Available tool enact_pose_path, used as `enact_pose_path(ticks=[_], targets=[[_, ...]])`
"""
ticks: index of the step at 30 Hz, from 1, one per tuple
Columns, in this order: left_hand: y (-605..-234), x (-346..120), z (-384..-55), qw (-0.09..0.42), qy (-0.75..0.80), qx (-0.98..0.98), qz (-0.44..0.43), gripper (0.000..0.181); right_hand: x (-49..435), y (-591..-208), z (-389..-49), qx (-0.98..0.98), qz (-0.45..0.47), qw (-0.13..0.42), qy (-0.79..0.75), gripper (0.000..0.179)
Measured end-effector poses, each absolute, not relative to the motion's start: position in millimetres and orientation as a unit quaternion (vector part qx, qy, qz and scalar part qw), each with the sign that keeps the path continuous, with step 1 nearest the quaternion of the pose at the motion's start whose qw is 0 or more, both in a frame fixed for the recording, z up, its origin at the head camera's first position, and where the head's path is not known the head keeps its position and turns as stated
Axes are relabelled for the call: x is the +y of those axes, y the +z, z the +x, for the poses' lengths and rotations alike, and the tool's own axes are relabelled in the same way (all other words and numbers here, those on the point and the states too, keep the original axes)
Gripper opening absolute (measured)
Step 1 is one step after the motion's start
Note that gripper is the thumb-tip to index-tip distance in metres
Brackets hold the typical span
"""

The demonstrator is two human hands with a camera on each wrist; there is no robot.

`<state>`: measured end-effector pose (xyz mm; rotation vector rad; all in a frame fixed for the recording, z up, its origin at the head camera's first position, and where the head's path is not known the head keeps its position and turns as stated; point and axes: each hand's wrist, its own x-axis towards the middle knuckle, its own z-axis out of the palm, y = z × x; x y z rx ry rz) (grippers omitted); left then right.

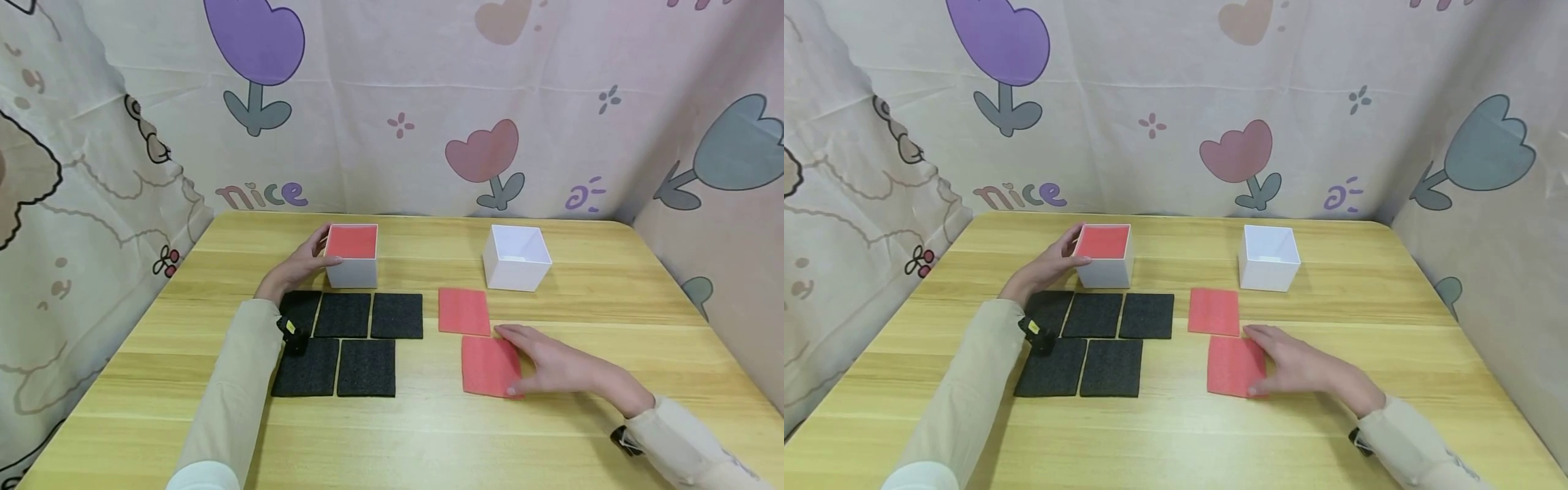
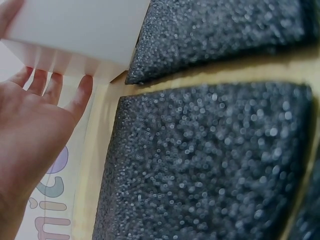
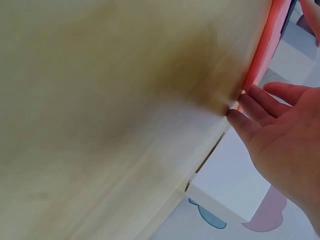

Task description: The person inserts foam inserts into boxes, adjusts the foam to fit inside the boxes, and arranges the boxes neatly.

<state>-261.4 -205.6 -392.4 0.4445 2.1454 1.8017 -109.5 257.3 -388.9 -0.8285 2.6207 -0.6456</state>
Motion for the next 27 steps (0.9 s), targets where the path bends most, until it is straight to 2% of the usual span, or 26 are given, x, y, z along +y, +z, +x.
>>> enact_pose_path(ticks=[9, 23, 27], targets=[[-393.2, -206.1, -261.4, 0.151, 0.628, 0.747, 0.158, 0.084, 255.5, -389.7, -99.4, 0.919, -0.320, 0.137, -0.187, 0.099], [-392.8, -205.7, -260.8, 0.151, 0.634, 0.742, 0.159, 0.083, 254.2, -390.4, -94.7, 0.924, -0.347, 0.070, -0.146, 0.080], [-392.6, -205.4, -260.5, 0.152, 0.634, 0.741, 0.161, 0.083, 253.5, -388.5, -92.9, 0.924, -0.344, 0.074, -0.148, 0.081]])
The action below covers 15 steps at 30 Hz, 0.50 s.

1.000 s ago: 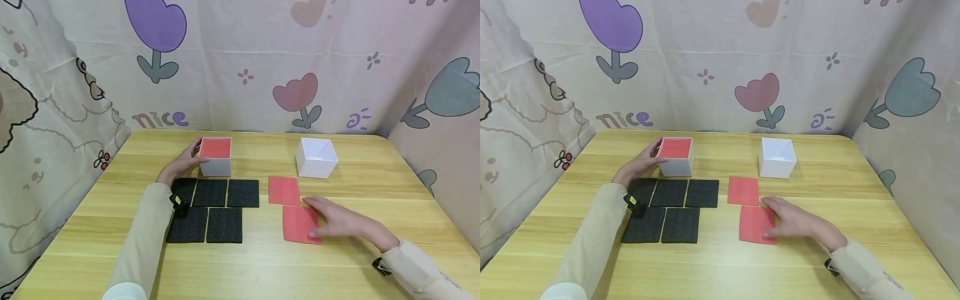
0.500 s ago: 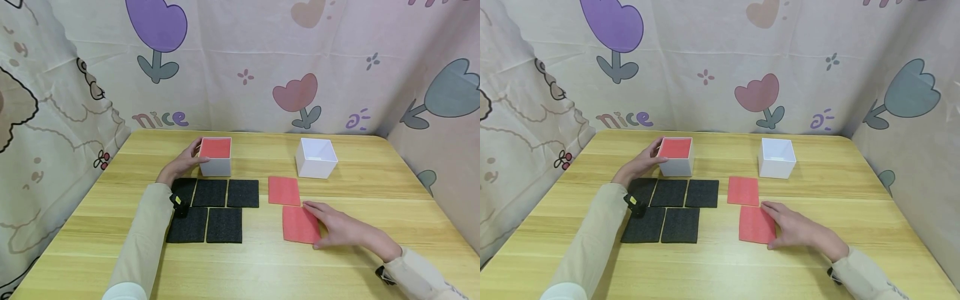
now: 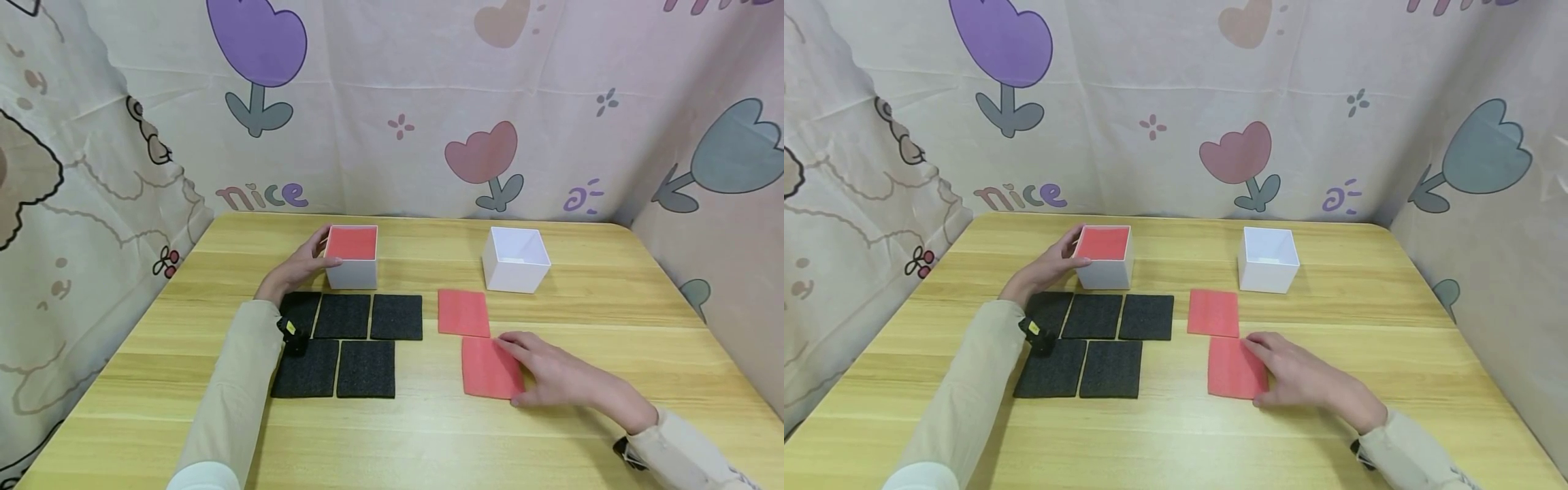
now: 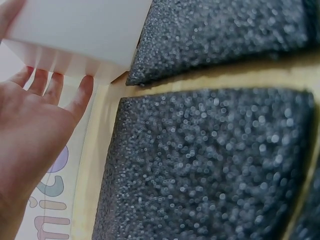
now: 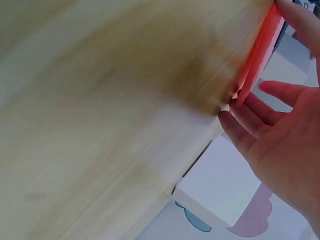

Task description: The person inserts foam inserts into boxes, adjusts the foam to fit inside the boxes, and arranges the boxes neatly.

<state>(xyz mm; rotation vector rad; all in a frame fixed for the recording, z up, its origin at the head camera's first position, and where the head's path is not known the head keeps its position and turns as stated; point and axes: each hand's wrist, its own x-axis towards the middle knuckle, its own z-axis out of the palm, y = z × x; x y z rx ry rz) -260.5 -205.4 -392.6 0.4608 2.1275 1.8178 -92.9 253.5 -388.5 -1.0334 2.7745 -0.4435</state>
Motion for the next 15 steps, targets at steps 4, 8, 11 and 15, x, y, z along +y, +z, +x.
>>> enact_pose_path(ticks=[4, 8, 11, 15], targets=[[-393.2, -205.7, -260.8, 0.152, 0.633, 0.742, 0.163, 0.082, 254.2, -383.6, -95.3, 0.924, -0.320, 0.102, -0.184, 0.086], [-393.1, -206.0, -260.7, 0.151, 0.631, 0.743, 0.163, 0.083, 255.4, -378.3, -101.4, 0.925, -0.296, 0.114, -0.208, 0.089], [-393.0, -206.1, -260.6, 0.153, 0.634, 0.740, 0.164, 0.082, 254.4, -375.6, -107.2, 0.925, -0.294, 0.109, -0.215, 0.088], [-392.9, -206.1, -260.4, 0.156, 0.639, 0.735, 0.166, 0.082, 250.6, -373.0, -116.3, 0.924, -0.305, 0.088, -0.215, 0.086]])
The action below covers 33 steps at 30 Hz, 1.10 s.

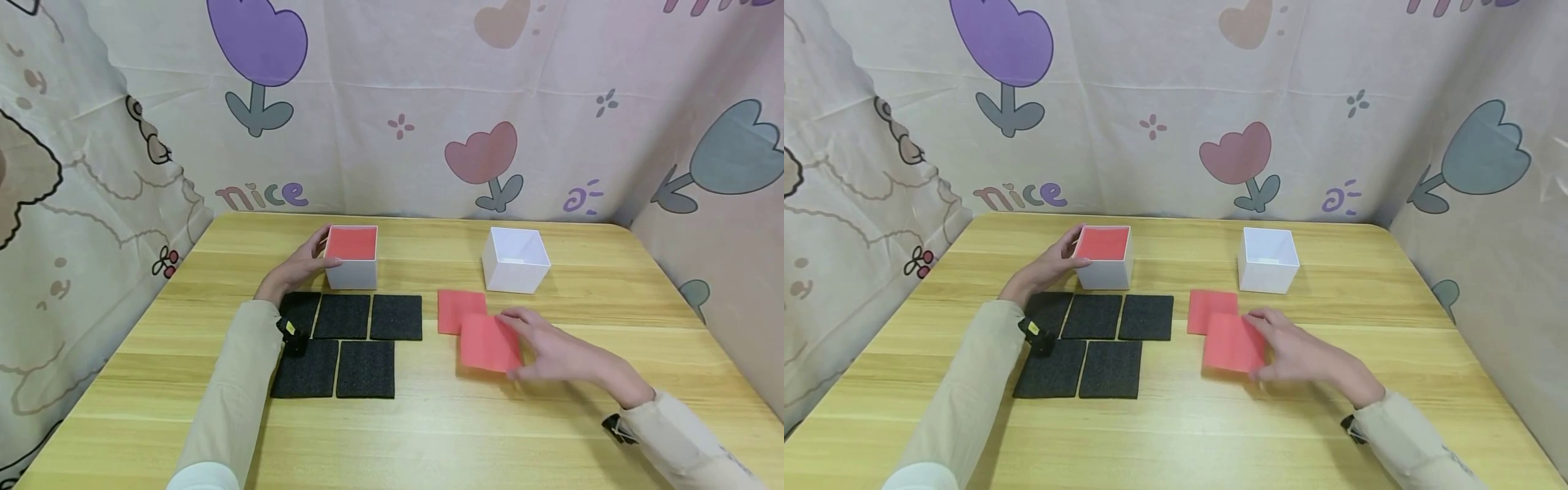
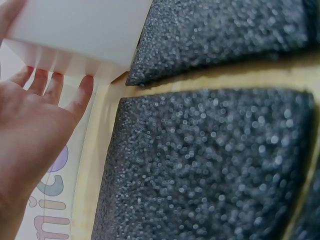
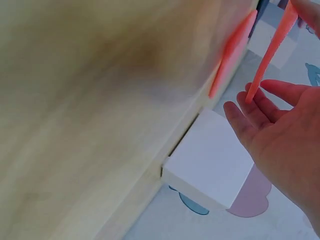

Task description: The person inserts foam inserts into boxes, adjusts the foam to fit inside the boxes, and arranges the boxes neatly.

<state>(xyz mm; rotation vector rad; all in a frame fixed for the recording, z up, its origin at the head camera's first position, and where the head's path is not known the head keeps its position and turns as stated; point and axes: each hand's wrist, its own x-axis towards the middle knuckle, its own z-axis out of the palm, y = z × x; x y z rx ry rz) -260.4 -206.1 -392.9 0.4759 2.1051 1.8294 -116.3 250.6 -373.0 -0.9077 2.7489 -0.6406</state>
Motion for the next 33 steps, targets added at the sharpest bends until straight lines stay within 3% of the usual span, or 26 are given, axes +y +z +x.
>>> enact_pose_path(ticks=[33], targets=[[-395.4, -207.2, -261.6, 0.156, 0.634, 0.740, 0.165, 0.085, 215.8, -359.3, -164.8, 0.908, -0.352, 0.053, -0.222, 0.080]])
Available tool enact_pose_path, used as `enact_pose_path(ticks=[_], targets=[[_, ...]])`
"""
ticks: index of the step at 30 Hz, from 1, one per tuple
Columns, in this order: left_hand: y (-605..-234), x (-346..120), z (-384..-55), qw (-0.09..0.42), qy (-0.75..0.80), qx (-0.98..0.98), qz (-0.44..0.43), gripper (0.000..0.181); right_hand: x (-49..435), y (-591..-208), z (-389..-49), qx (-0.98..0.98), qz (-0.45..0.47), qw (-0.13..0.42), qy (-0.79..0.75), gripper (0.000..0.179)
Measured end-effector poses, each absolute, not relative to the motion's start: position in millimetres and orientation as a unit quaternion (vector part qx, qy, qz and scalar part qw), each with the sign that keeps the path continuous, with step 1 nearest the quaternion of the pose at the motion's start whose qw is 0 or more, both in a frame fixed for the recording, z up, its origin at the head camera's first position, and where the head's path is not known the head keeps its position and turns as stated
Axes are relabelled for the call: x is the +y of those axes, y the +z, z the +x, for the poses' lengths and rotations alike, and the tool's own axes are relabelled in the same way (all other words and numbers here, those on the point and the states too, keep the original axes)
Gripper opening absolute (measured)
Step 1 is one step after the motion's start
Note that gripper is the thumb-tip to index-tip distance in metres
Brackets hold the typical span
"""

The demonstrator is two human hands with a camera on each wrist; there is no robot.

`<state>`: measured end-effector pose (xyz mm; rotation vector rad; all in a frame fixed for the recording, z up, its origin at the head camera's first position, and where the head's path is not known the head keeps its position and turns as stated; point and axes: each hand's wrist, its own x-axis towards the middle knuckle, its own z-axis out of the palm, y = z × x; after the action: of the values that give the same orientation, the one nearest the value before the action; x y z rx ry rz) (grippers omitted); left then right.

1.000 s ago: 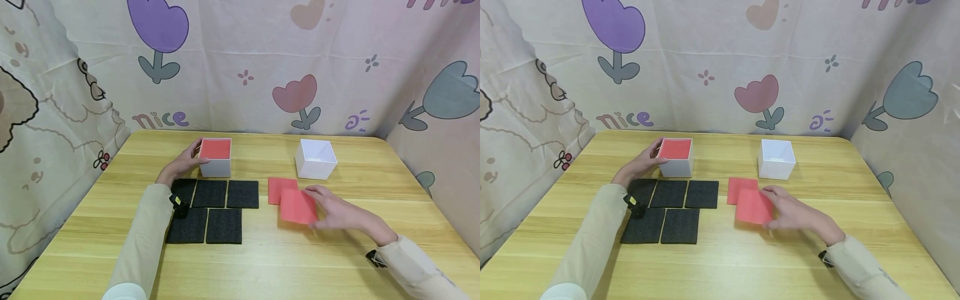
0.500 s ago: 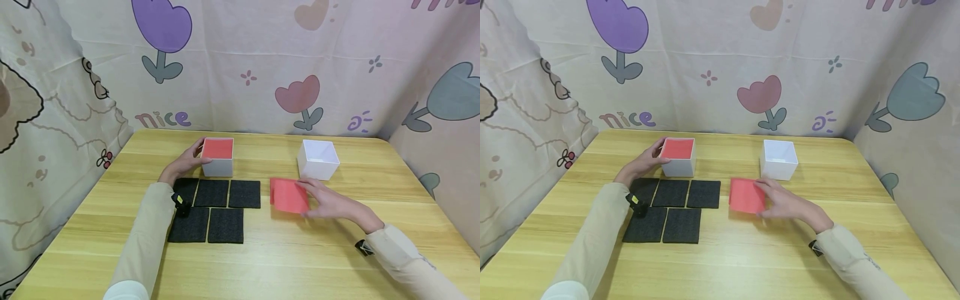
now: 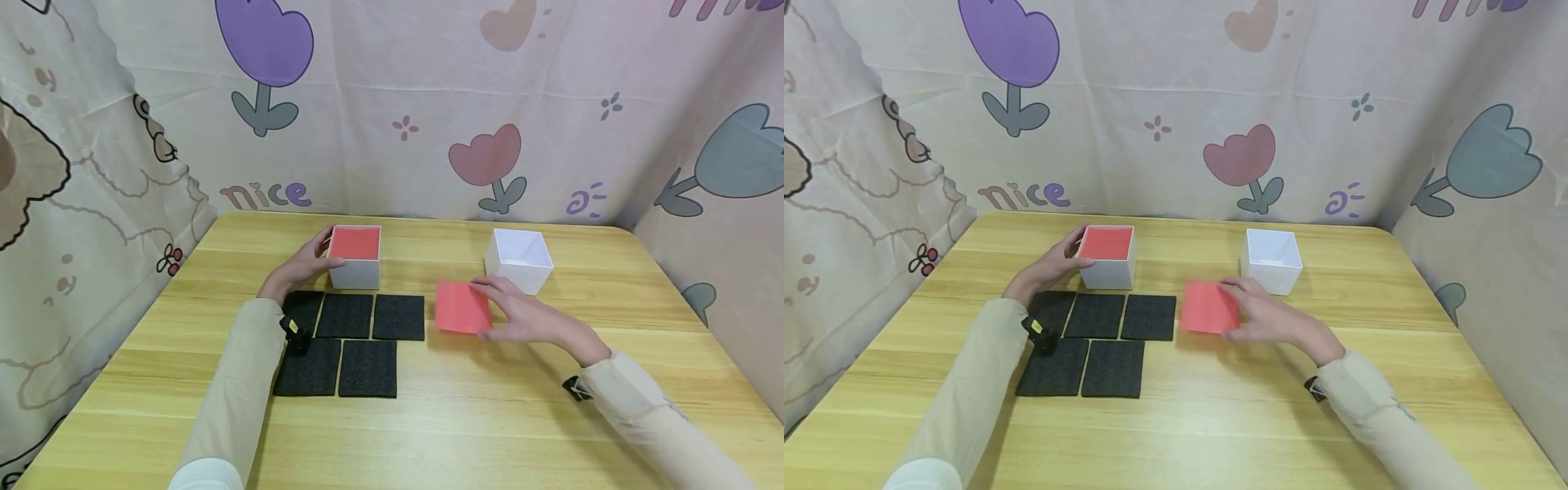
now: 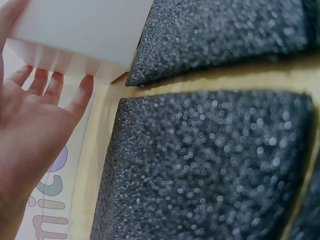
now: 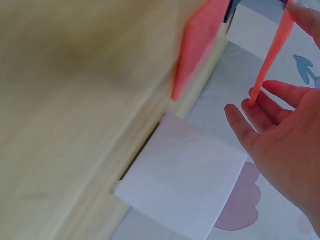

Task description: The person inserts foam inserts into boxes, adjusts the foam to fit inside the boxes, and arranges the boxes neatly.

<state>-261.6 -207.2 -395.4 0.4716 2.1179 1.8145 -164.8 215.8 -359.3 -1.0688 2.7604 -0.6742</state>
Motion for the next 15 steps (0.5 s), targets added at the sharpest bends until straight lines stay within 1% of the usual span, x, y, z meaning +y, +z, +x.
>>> enact_pose_path(ticks=[5, 15], targets=[[-395.4, -206.9, -261.6, 0.157, 0.635, 0.738, 0.165, 0.086, 203.9, -353.7, -173.1, 0.906, -0.356, 0.051, -0.225, 0.080], [-396.7, -207.0, -262.1, 0.152, 0.632, 0.744, 0.155, 0.086, 176.2, -342.0, -188.4, 0.904, -0.351, 0.073, -0.234, 0.082]])
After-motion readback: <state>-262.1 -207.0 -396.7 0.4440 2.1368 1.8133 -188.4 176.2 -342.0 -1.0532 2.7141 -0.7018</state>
